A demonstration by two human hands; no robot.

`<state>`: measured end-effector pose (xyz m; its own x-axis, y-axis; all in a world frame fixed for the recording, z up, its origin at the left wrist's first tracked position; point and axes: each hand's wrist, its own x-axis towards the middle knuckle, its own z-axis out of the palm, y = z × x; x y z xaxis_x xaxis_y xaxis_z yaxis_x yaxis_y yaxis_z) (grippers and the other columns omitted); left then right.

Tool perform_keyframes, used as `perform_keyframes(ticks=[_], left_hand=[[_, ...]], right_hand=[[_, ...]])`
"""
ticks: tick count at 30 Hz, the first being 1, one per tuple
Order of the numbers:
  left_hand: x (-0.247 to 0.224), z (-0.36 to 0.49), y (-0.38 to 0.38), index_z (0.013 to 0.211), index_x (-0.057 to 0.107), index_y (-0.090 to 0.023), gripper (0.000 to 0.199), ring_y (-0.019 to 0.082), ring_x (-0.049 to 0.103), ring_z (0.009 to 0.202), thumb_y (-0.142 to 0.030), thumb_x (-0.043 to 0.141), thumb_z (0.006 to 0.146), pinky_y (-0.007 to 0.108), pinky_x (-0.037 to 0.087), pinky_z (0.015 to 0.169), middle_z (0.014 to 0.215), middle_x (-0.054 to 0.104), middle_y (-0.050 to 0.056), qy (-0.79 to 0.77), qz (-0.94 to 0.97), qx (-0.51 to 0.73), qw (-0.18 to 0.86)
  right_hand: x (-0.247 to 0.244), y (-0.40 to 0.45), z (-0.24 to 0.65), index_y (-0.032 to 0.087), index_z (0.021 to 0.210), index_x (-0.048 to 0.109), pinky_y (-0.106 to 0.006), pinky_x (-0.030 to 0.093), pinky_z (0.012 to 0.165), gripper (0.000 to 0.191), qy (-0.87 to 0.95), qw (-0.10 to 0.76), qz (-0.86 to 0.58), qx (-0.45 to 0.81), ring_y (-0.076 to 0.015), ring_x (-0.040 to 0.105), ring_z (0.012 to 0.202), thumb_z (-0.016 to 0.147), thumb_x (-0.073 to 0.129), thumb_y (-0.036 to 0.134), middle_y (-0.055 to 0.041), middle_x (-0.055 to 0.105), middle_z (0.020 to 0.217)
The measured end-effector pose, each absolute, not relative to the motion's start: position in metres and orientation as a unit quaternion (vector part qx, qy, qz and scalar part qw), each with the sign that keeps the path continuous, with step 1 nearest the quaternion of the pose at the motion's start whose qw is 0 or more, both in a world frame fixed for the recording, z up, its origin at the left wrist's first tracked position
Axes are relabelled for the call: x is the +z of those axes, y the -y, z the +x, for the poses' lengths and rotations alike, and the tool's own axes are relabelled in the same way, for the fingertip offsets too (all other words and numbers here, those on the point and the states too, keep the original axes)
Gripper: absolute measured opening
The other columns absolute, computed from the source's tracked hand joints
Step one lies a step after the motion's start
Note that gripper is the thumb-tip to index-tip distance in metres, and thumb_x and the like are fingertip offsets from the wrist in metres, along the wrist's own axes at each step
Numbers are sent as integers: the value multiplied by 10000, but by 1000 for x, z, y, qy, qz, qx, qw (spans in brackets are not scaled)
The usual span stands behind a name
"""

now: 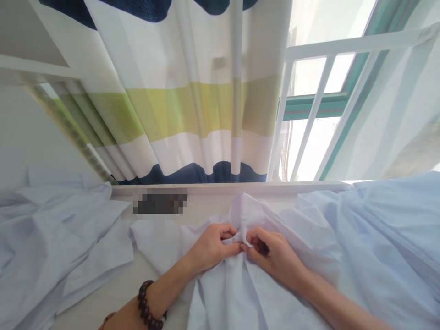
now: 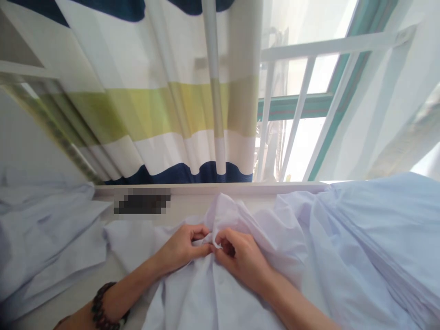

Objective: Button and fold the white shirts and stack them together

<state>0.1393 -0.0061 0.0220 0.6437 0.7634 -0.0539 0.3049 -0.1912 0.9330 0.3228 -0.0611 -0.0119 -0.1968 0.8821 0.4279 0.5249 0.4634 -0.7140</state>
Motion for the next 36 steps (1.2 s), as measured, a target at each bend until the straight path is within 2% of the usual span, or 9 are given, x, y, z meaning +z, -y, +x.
perform_keyframes(ticks=[3, 7, 11, 14, 18, 23, 27, 31, 36], left_hand=[[18, 135, 4, 910, 709, -99, 285, 175, 636, 738, -344, 644, 780, 214, 449, 638, 811, 728, 40, -353, 732, 213, 543], [16, 136, 6, 856, 742, -115, 260, 147, 597, 702, -324, 595, 807, 202, 423, 619, 778, 715, 19, -371, 761, 237, 477], [18, 138, 8, 834, 749, -127, 248, 112, 522, 613, -309, 582, 808, 197, 366, 552, 713, 687, -2, -375, 787, 239, 428], [18, 137, 8, 838, 748, -123, 248, 89, 453, 546, -313, 594, 799, 195, 316, 501, 666, 660, -13, -372, 788, 239, 428], [15, 136, 7, 896, 745, -136, 255, 105, 512, 619, -326, 588, 830, 192, 364, 560, 747, 687, -4, -362, 780, 243, 450], [16, 136, 6, 864, 735, -145, 270, 113, 521, 667, -368, 582, 862, 193, 366, 594, 759, 676, -10, -355, 789, 219, 450], [17, 134, 4, 856, 724, -140, 263, 100, 477, 646, -365, 587, 866, 188, 337, 574, 722, 635, -22, -337, 800, 204, 454], [17, 134, 4, 861, 722, -134, 277, 101, 466, 641, -377, 589, 866, 189, 338, 578, 716, 619, -20, -328, 789, 204, 477], [15, 136, 5, 876, 718, -139, 305, 112, 477, 663, -405, 568, 884, 196, 341, 591, 729, 623, -12, -335, 793, 208, 465]], right_hand=[[-12, 59, 323, 210, 786, 518, -194, 378, 502, 59, 736, 422, -475, 233, -99, 473, 529, 817, 540, 164, 52, 521, 598], [-9, 59, 324, 197, 761, 526, -204, 390, 501, 79, 719, 424, -476, 276, -100, 490, 520, 835, 550, 212, 38, 549, 591], [-4, 59, 325, 185, 819, 558, -212, 405, 452, 202, 648, 424, -480, 412, -109, 517, 482, 870, 546, 381, 18, 591, 580], [-1, 56, 327, 181, 847, 600, -214, 423, 414, 306, 601, 442, -459, 482, -99, 504, 454, 816, 603, 485, 11, 596, 630], [3, 51, 332, 177, 747, 658, -228, 465, 455, 308, 584, 482, -441, 482, -87, 520, 493, 726, 705, 481, -3, 583, 749], [1, 50, 334, 187, 740, 640, -265, 512, 579, 307, 558, 459, -454, 521, -127, 580, 553, 695, 737, 475, 13, 607, 622], [-4, 52, 331, 192, 721, 591, -261, 504, 597, 332, 545, 469, -460, 521, -129, 587, 576, 668, 754, 476, 21, 598, 616], [-5, 53, 329, 186, 723, 594, -243, 478, 575, 285, 567, 481, -467, 477, -124, 570, 589, 704, 720, 440, 12, 602, 647], [0, 53, 332, 176, 689, 656, -248, 480, 616, 190, 608, 497, -464, 411, -144, 585, 676, 709, 716, 355, -17, 645, 713]])
